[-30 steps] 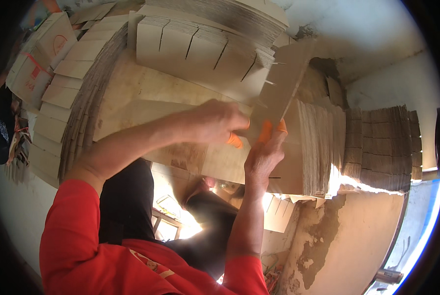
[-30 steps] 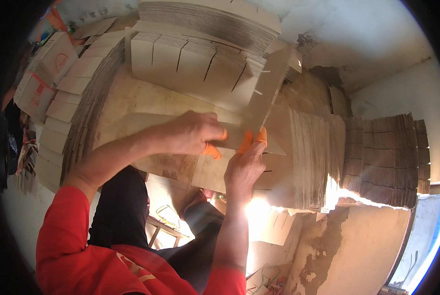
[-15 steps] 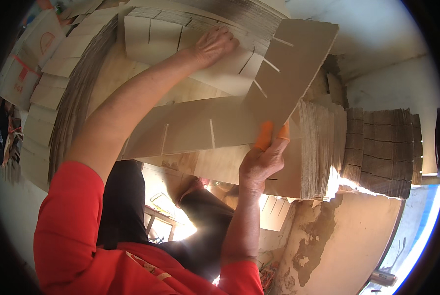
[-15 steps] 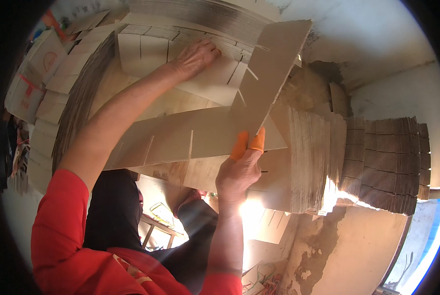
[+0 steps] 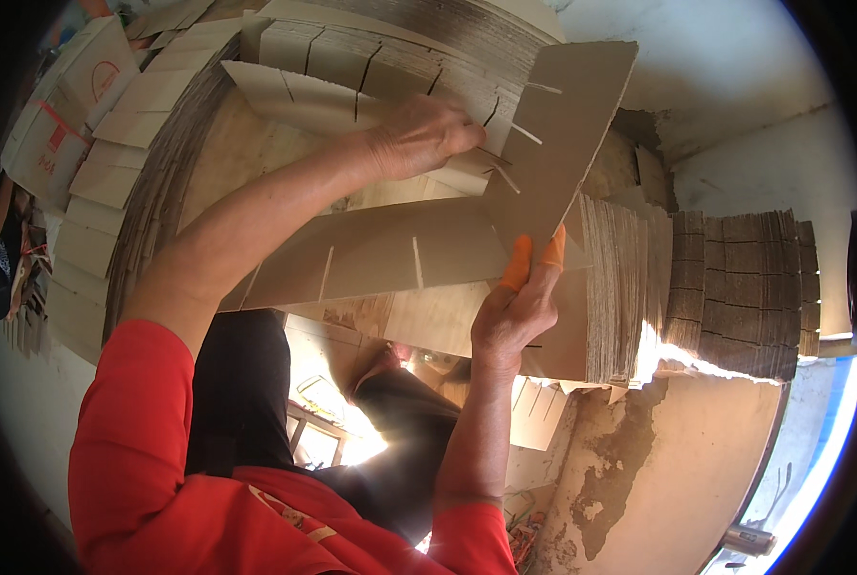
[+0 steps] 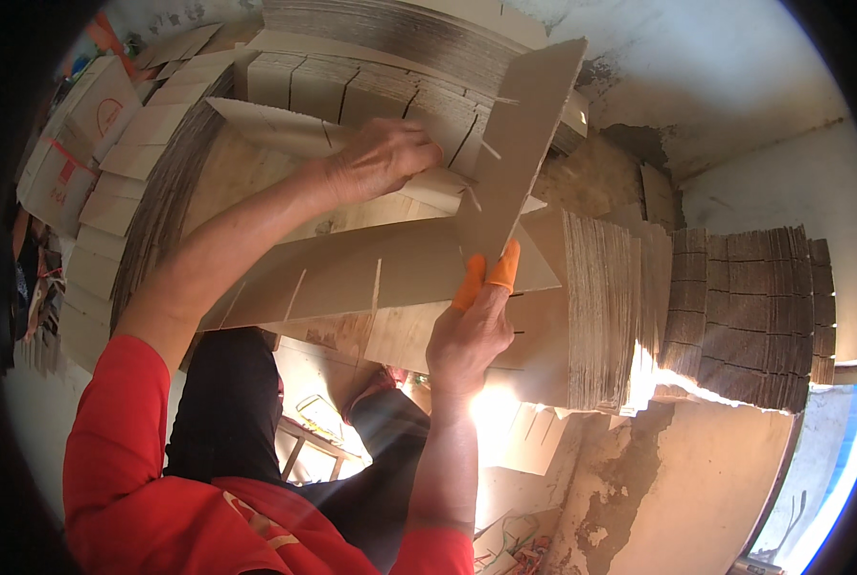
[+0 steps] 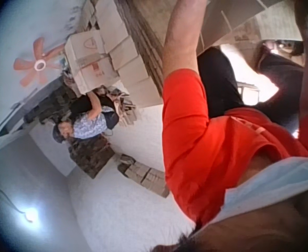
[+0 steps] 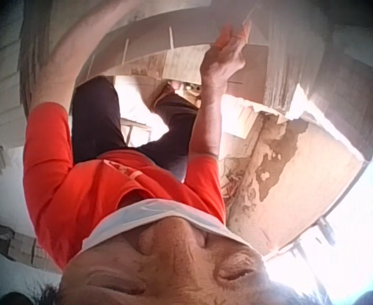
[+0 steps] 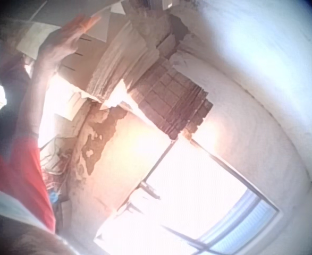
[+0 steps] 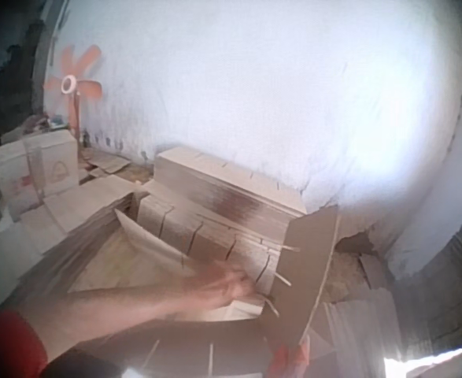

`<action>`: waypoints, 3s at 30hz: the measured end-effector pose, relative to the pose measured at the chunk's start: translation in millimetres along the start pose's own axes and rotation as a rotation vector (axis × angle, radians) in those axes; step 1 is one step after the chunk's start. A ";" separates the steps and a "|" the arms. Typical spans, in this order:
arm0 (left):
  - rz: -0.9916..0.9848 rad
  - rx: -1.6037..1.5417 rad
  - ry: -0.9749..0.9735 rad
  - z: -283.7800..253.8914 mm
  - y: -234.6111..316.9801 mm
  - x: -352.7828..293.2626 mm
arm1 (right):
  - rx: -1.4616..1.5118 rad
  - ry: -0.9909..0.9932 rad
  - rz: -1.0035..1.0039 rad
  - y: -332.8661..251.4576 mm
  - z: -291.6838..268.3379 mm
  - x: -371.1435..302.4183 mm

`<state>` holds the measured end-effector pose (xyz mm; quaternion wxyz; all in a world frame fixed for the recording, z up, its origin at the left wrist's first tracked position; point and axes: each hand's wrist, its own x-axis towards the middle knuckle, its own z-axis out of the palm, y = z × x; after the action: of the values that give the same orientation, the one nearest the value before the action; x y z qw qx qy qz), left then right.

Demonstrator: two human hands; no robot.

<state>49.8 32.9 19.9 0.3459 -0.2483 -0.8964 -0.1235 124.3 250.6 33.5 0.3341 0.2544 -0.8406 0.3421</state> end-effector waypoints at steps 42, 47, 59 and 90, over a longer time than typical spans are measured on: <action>-0.541 -0.702 -0.532 -63.1 43.1 19.2 | 0.001 -0.243 0.232 17.1 13.9 -22.6; -0.324 0.149 -0.338 -21.2 -21.9 24.4 | 0.040 -0.162 0.131 8.7 19.0 -21.0; -0.292 0.285 -0.382 34.7 -47.8 10.7 | 0.045 -0.135 0.203 3.8 6.1 -15.7; -0.045 -0.105 -0.074 -16.5 13.7 -2.8 | 0.031 -0.188 0.198 -5.3 -5.6 -11.5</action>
<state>68.1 37.0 30.7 0.2963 -0.2500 -0.9062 -0.1688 137.4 253.7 30.2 0.2147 0.2060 -0.8839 0.3609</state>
